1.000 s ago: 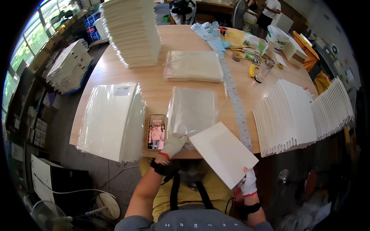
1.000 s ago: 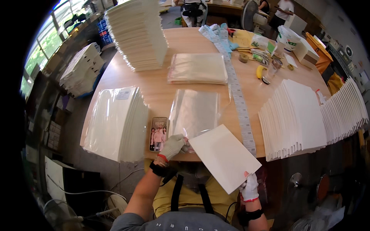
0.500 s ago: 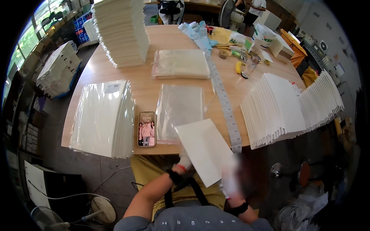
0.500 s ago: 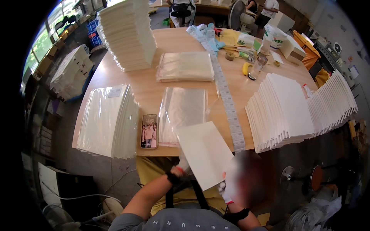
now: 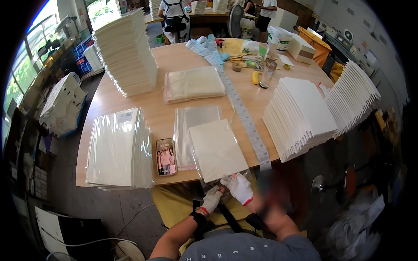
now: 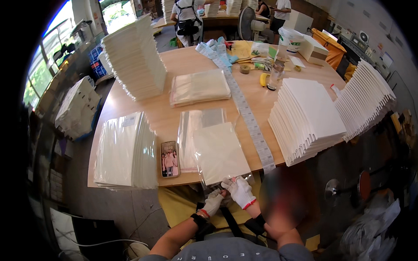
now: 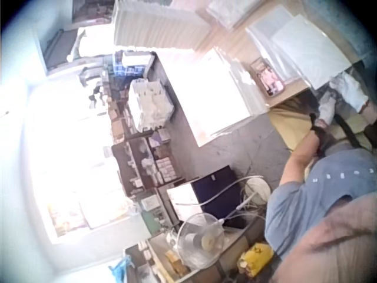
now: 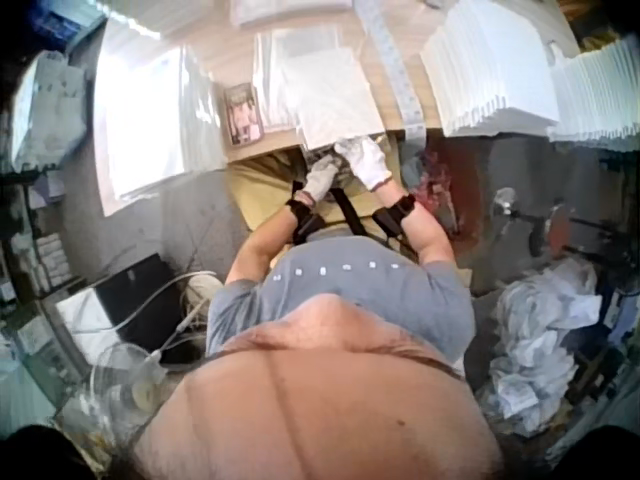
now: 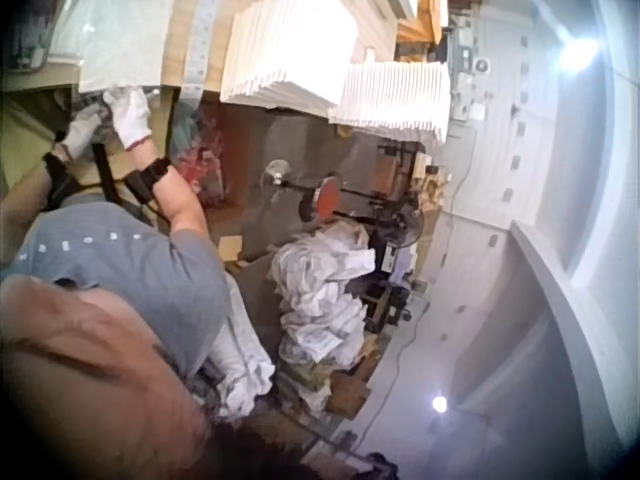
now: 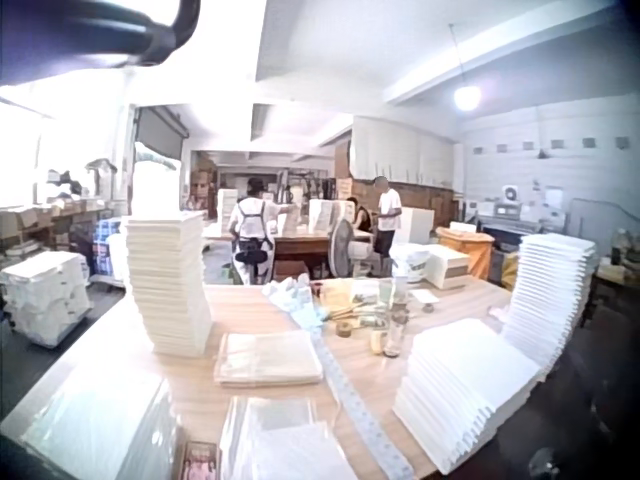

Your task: The person puts paper cards into plastic sleeves and stacks the filled sleeves on a table.

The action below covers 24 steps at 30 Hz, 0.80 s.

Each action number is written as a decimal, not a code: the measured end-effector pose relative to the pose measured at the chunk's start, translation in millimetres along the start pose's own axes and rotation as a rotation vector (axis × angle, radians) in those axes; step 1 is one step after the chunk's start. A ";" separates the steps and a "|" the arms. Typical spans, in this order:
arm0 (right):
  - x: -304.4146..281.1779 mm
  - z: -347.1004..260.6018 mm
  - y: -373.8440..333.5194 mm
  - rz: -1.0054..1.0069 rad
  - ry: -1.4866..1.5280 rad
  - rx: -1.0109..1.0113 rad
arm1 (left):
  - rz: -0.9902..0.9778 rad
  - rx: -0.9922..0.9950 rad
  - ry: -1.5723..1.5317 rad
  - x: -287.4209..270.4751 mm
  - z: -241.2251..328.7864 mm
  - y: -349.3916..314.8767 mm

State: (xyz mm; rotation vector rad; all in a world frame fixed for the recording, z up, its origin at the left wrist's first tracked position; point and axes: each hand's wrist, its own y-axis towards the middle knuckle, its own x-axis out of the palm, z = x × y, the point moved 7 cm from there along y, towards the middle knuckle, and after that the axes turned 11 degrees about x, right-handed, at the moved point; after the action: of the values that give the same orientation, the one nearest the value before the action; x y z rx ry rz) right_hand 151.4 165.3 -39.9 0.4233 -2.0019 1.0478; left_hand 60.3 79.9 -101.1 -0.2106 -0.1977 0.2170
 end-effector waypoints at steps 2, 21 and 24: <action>-0.5 -2.8 -17.7 0.016 -0.054 0.058 | -0.031 0.130 0.307 -8.6 31.1 -13.0; 91.2 -18.6 -53.3 -0.538 -1.631 -0.713 | 0.480 -0.245 -0.618 -51.9 40.3 -35.7; 2.5 -186.0 -132.7 0.332 -0.835 -1.097 | 0.201 -0.014 -0.206 -69.4 48.4 -34.7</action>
State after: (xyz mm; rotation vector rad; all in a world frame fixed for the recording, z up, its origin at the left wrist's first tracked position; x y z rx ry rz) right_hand 325.4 234.7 91.0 -0.1245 -3.0736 -0.2671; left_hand -10.0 39.6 -58.7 -0.2219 -0.3831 0.4374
